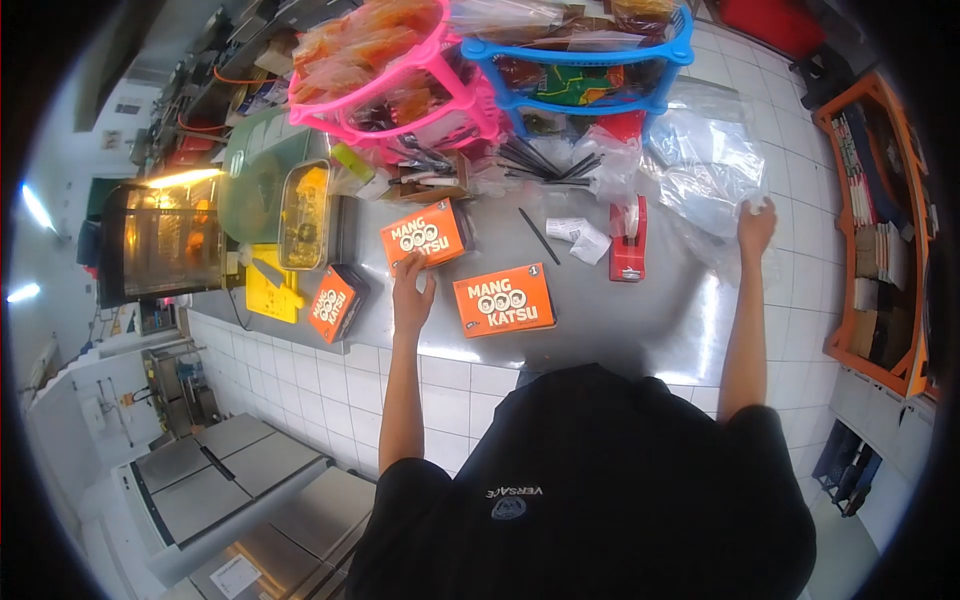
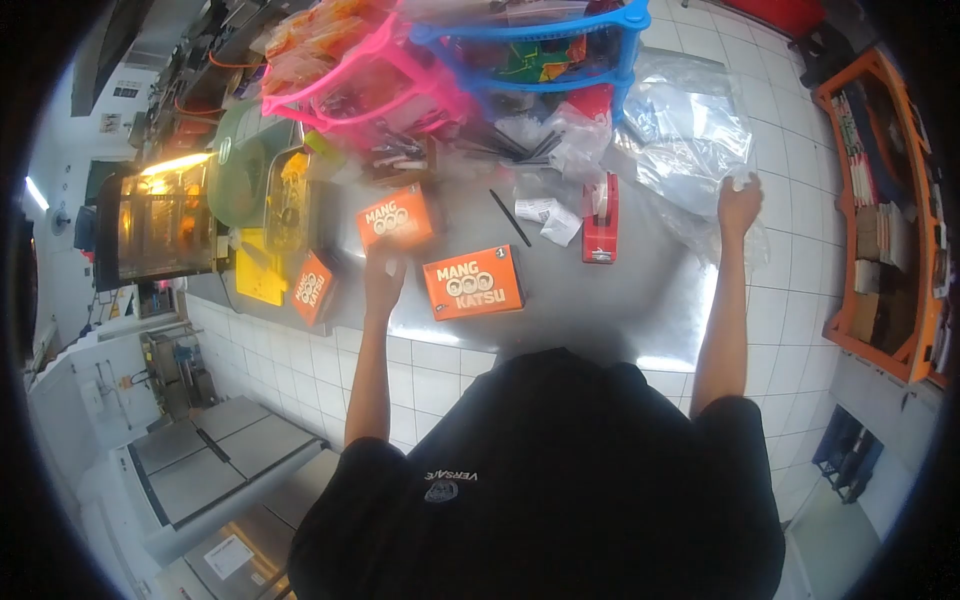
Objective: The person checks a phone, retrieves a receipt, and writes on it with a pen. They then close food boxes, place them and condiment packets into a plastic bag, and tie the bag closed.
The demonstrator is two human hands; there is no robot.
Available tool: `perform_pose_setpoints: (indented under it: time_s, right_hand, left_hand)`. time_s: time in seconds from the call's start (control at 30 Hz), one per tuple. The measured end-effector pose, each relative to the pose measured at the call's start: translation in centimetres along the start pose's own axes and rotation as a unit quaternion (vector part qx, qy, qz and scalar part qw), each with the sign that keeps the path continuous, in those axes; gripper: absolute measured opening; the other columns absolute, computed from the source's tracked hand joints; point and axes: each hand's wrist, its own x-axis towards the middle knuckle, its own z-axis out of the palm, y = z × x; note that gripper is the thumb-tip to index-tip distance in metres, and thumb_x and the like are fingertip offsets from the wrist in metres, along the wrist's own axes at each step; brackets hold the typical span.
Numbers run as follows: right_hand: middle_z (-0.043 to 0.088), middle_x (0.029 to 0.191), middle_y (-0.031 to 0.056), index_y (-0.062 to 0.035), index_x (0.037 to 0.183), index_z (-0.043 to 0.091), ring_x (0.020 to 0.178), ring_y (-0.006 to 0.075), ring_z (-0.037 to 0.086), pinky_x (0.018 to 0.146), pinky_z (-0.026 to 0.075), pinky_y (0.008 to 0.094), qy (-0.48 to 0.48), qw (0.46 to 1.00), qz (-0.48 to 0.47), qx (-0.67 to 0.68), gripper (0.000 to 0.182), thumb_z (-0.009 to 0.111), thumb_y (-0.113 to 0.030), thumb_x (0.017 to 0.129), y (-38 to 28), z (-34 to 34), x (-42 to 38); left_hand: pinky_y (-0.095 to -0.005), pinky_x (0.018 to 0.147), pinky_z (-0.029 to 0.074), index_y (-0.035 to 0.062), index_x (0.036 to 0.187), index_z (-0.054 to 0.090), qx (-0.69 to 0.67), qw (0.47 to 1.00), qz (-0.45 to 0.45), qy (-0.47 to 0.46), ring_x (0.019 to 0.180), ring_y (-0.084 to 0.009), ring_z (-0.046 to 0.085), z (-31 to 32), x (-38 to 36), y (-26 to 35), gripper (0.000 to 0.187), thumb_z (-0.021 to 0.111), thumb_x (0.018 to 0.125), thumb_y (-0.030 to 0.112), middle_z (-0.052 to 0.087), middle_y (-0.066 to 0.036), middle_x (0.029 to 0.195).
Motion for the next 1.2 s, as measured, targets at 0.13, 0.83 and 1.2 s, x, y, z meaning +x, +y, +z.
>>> perform_pose_setpoints:
  time_s: [0.13, 0.83, 1.2]
  right_hand:
    - [0.069, 0.104, 0.0129, -0.0024, 0.126, 0.061, 0.093, 0.0267, 0.066, 0.088, 0.050, 0.0378, -0.029, 0.951, 0.052, 0.304, 0.037, 0.061, -0.024, 0.095, -14.7, -11.4, -4.9]
    - [0.055, 0.106, 0.0037, -0.0125, 0.092, 0.062, 0.109, 0.0254, 0.051, 0.086, 0.040, 0.0403, -0.411, 0.733, -0.493, 0.226, 0.020, 0.077, -0.017, 0.080, -42.0, -3.9, -31.2]
    - [0.065, 0.108, 0.0138, -0.0046, 0.106, 0.066, 0.100, 0.0314, 0.064, 0.085, 0.051, 0.0409, -0.519, 0.708, -0.341, 0.337, 0.029, 0.071, -0.027, 0.089, -42.9, -10.6, -29.1]
  left_hand:
    - [-0.0386, 0.096, 0.051, 0.0033, 0.107, 0.067, -0.025, 0.999, -0.021, -0.029, 0.111, -0.0332, 0.064, -0.3, -0.5, -0.9, 0.019, 0.071, 0.089, 0.007, 0.060, -0.014, 0.133]
    - [-0.0450, 0.112, 0.041, 0.0003, 0.089, 0.062, -0.200, 0.970, -0.016, -0.134, 0.138, -0.0403, 0.044, 1.3, -1.5, -5.7, 0.006, 0.067, 0.087, 0.002, 0.047, -0.020, 0.148]
    - [-0.0442, 0.105, 0.043, 0.0021, 0.095, 0.070, -0.183, 0.983, 0.009, -0.026, 0.122, -0.0355, 0.056, -4.4, -1.0, -2.5, 0.009, 0.071, 0.087, 0.004, 0.061, -0.016, 0.124]
